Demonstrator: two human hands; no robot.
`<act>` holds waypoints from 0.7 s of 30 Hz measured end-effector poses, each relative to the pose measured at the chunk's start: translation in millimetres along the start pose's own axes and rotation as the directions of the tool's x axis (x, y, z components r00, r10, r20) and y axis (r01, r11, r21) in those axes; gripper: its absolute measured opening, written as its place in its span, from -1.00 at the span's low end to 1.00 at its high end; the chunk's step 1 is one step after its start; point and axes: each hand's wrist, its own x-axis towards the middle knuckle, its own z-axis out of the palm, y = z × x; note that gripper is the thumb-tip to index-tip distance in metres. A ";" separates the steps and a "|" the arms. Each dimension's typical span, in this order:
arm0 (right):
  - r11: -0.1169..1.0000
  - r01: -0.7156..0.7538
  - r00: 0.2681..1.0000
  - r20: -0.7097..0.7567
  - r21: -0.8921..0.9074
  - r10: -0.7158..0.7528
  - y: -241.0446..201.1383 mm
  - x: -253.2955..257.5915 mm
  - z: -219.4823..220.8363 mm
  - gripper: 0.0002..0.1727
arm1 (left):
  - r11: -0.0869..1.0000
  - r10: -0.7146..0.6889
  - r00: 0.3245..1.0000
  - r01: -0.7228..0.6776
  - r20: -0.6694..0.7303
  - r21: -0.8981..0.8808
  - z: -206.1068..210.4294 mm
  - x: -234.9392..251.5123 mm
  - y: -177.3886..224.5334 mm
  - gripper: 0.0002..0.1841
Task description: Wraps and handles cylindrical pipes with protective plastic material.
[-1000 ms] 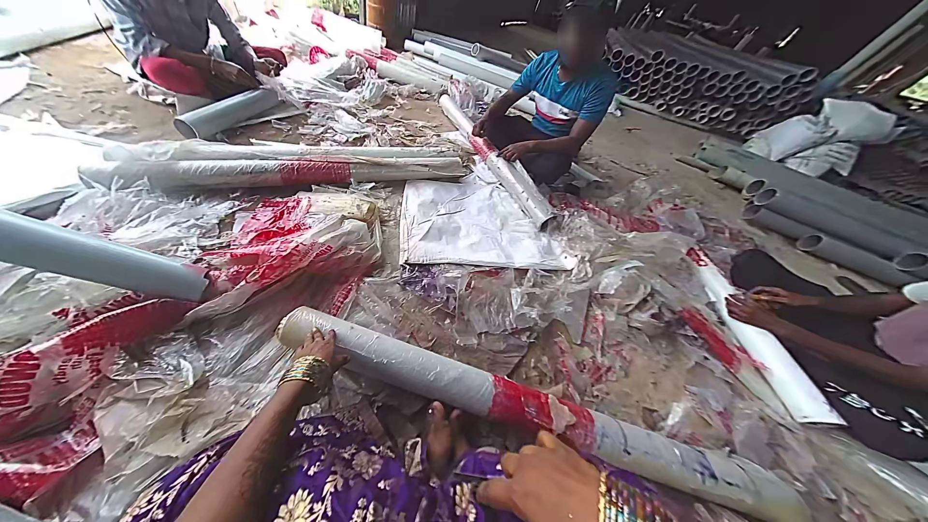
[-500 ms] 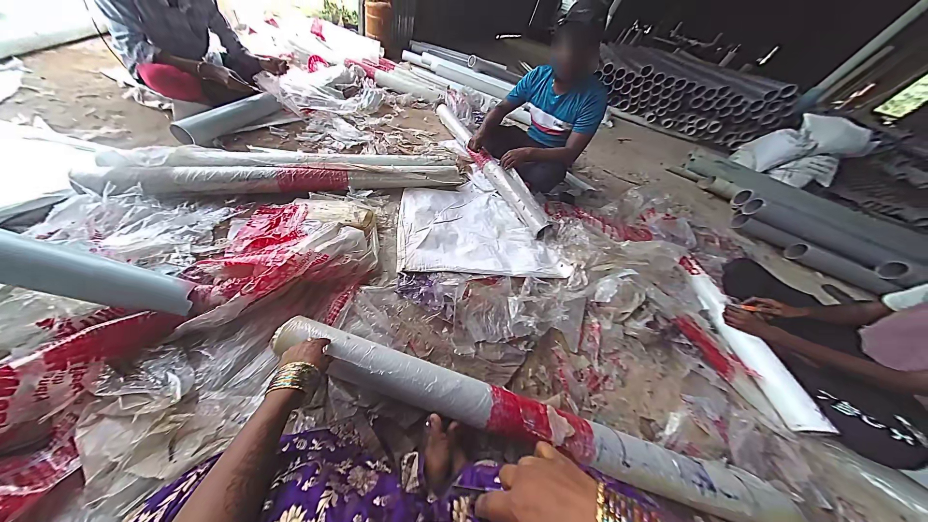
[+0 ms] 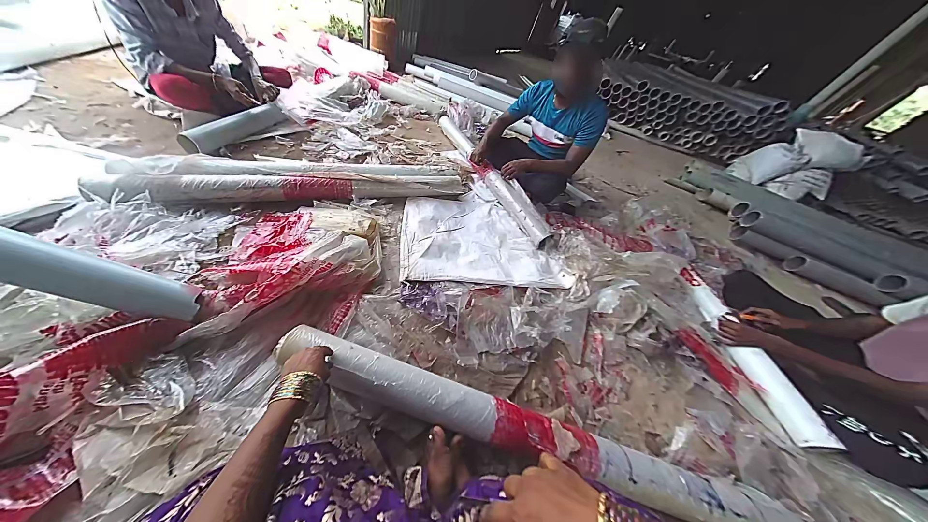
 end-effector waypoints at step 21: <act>1.000 0.009 0.999 -0.031 0.013 -0.009 0.6 -5.3 2.8 -0.46 | 1.000 0.014 1.000 -0.014 -0.015 0.009 3.3 3.6 -5.0 -0.64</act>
